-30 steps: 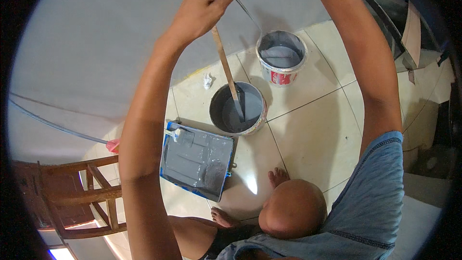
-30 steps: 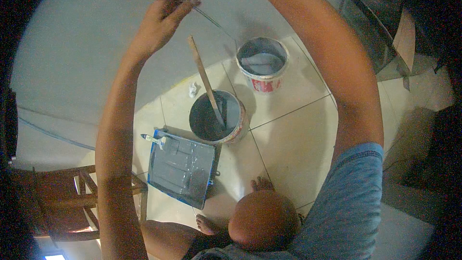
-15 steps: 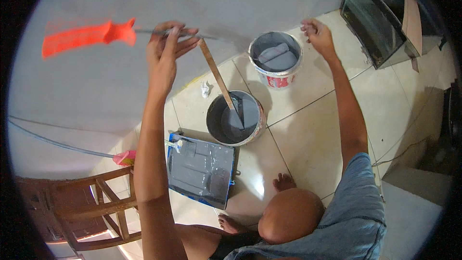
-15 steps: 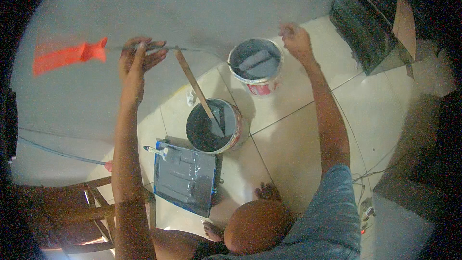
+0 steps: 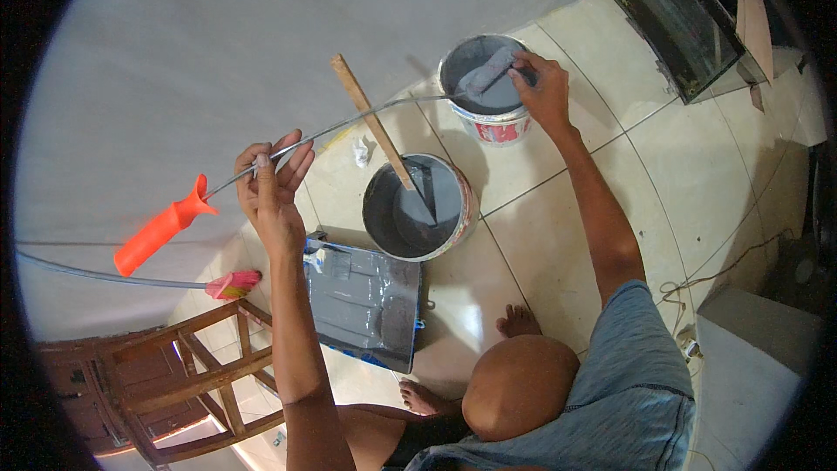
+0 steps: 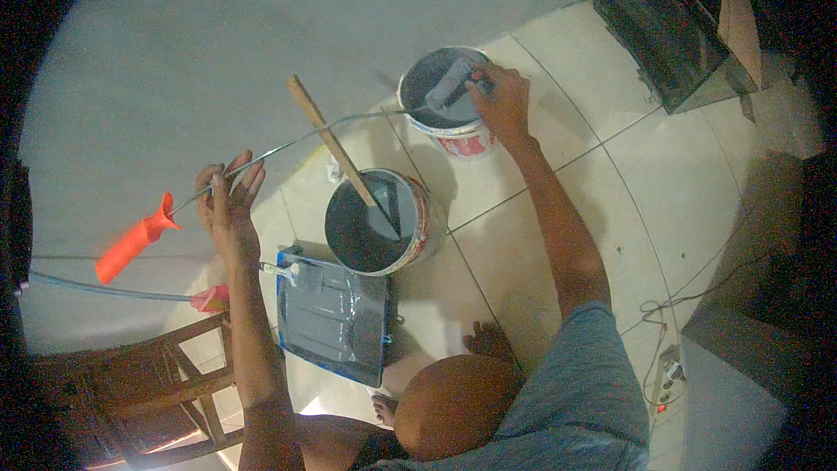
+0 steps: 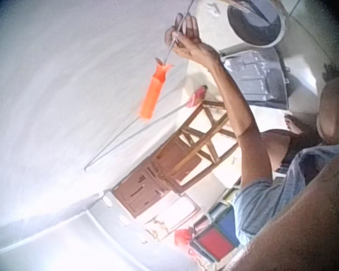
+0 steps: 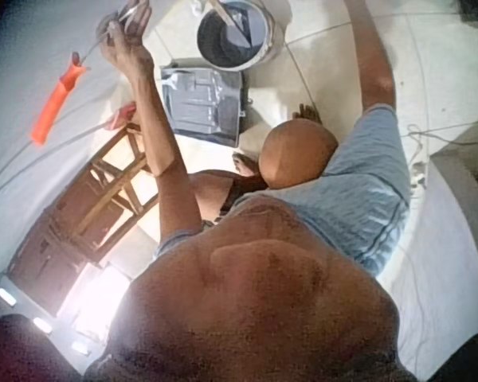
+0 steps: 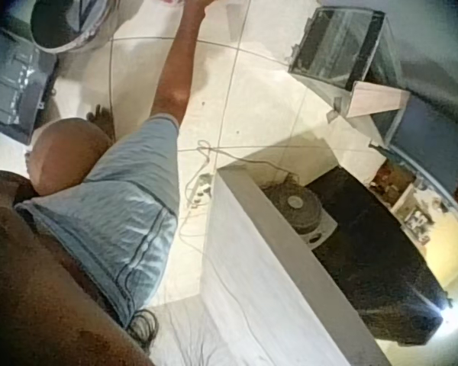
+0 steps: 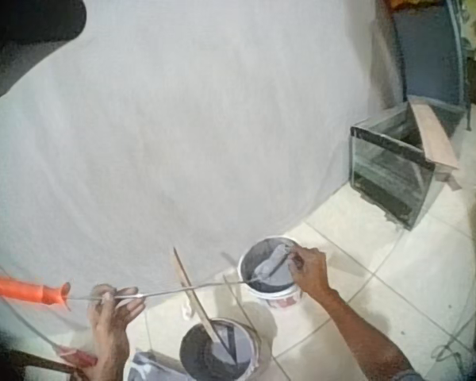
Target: The person sits on the floor and stirs grey paint in a bucket using a wooden stick. They then pour the paint into a second bucket and continue stirring. Finally, they dip a paint roller into the bucket to load it with paint.
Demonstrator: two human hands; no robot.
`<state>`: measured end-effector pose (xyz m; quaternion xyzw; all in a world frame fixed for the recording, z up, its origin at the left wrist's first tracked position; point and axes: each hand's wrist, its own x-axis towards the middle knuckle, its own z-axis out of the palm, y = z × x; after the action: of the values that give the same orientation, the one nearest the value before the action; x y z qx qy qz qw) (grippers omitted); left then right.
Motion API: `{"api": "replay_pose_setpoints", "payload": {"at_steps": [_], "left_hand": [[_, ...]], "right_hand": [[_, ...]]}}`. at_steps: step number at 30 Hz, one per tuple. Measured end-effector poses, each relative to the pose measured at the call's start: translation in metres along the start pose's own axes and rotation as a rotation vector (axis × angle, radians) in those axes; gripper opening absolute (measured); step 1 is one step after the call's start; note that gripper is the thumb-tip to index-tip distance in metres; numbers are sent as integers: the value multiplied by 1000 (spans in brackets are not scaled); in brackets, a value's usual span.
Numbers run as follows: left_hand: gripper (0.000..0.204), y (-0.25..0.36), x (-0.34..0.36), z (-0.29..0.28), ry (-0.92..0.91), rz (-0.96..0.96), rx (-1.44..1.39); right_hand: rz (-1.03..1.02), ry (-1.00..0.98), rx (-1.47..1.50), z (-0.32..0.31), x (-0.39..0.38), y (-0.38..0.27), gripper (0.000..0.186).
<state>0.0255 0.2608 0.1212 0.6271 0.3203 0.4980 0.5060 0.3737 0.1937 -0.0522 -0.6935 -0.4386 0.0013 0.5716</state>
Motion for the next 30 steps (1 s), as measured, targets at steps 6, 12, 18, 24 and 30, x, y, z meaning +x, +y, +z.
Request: {"api": "replay_pose_setpoints", "payload": {"at_steps": [6,12,18,24,30], "left_hand": [[26,-7,-8,-9,52,-34,-51],[26,-13,-16,-16,97,-83,-92],[28,-23,-19,-27,99,-83,-105],[22,-23,-20,-31,107,-78,-123],[22,-23,-21,-30,97,-77,-152]], "right_hand": [[-125,47,-165,-1,1,-8,29],[-158,167,-228,4,-5,-16,23],[7,200,-31,-2,-13,-1,22],[3,126,19,0,-5,-22,19],[70,189,53,8,6,-1,20]]}}
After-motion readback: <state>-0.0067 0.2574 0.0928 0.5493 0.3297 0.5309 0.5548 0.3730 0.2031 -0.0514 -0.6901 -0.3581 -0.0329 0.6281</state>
